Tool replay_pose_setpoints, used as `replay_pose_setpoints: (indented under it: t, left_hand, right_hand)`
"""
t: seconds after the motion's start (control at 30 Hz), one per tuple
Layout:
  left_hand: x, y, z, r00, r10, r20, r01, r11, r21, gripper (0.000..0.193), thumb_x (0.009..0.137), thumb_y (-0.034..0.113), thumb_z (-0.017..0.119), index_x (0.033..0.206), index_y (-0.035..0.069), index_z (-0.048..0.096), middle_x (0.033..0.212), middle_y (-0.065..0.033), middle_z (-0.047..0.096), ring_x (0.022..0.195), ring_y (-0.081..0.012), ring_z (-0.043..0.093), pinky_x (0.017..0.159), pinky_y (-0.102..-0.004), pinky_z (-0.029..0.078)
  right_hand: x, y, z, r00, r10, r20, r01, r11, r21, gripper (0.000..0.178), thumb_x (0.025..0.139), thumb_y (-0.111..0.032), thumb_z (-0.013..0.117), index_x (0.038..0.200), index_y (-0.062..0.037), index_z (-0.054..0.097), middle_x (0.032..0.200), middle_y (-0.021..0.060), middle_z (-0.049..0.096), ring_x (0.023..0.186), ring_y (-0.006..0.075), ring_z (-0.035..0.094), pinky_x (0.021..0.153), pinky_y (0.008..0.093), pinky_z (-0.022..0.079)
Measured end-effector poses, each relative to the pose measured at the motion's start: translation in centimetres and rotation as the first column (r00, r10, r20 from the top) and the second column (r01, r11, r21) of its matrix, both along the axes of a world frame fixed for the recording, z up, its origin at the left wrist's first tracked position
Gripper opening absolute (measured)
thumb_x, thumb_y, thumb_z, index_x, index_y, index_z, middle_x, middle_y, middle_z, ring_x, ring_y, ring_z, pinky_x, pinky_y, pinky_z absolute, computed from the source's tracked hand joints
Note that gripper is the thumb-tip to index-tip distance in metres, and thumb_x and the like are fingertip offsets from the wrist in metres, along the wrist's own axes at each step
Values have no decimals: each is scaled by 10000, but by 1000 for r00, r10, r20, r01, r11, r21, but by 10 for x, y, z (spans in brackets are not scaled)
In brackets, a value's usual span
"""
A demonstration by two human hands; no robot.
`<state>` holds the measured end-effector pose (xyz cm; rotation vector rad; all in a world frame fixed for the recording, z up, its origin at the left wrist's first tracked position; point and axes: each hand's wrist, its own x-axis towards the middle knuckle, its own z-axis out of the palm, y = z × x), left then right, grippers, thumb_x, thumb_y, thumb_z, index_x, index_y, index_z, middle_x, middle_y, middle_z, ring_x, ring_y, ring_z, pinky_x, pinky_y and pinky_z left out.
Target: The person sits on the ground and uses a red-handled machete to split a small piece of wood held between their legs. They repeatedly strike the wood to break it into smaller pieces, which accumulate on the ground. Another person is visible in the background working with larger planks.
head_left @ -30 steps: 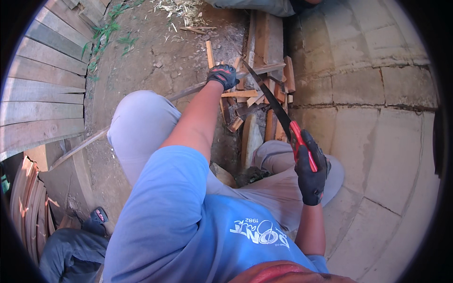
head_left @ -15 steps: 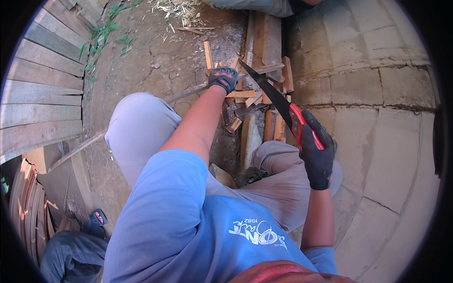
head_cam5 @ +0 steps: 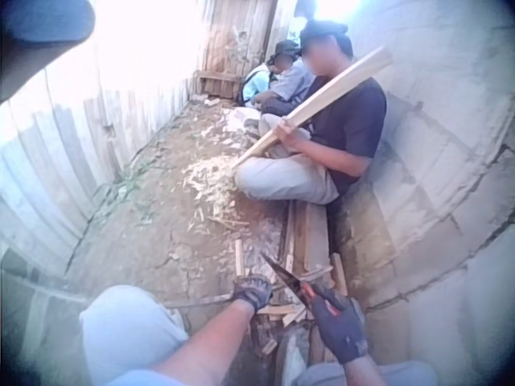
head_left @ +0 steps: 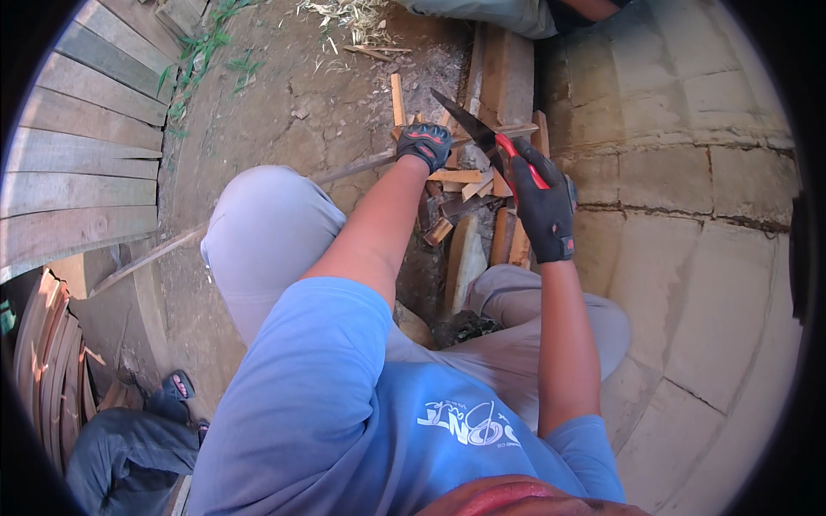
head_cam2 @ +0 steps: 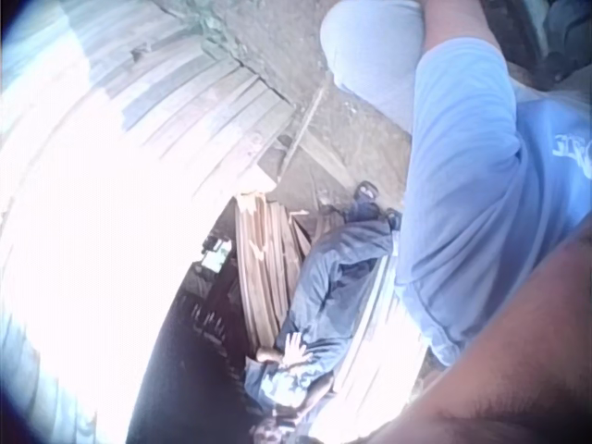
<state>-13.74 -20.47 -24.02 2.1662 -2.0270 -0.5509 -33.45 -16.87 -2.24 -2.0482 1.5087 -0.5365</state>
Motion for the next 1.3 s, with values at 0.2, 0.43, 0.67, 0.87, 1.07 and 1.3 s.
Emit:
replay_pose_setpoints:
  t: [0.2,0.43,0.67,0.87,1.07,1.3]
  left_hand:
    - [6,-6,13,1000,22,-15,-21,996,83,477,908,485,749,1184,98,784,1213,-171,776,1127,-355,749,970,-483,597]
    - [18,-14,33,999,-26,-28,31,981,192,650,881,614,745,1286,106,744,1338,-159,730,1230,-344,706,1023,-482,578]
    - [10,-7,30,999,-30,12,27,986,167,625,918,617,713,1284,111,724,1305,-141,743,1208,-339,717,1011,-483,582]
    - [-2,2,-9,994,29,102,-25,999,-42,432,952,490,721,1162,114,744,1123,-137,788,1035,-330,770,904,-471,601]
    - [-10,7,-6,996,18,90,-10,996,-92,373,957,451,719,1113,114,752,1069,-138,789,1000,-313,776,862,-456,600]
    - [-12,14,-6,988,18,151,2,992,-128,260,967,330,688,1102,117,746,1069,-129,784,1008,-307,774,885,-458,588]
  right_hand:
    - [21,-13,-25,985,-35,169,32,999,22,395,1031,-326,662,1305,-58,756,1247,192,769,1169,310,731,1024,384,539]
    - [19,-23,-32,987,-31,157,36,999,-28,415,1024,-345,659,1298,-49,755,1278,188,759,1215,318,712,1058,400,527]
    - [14,-27,-30,990,-52,127,58,997,-44,402,1011,-363,659,1272,-77,771,1256,177,766,1205,337,716,1063,409,526]
    - [13,-31,-30,997,8,82,-3,998,-58,406,1001,-376,660,1259,-86,778,1258,181,762,1203,352,711,1055,420,529]
    - [12,-36,-24,999,41,10,-40,998,-43,430,996,-388,653,1281,-88,770,1261,193,757,1198,366,707,1046,430,529]
    - [7,-26,-11,998,70,3,-70,994,84,471,1009,-409,649,1350,-96,736,1303,190,743,1234,346,697,1059,420,526]
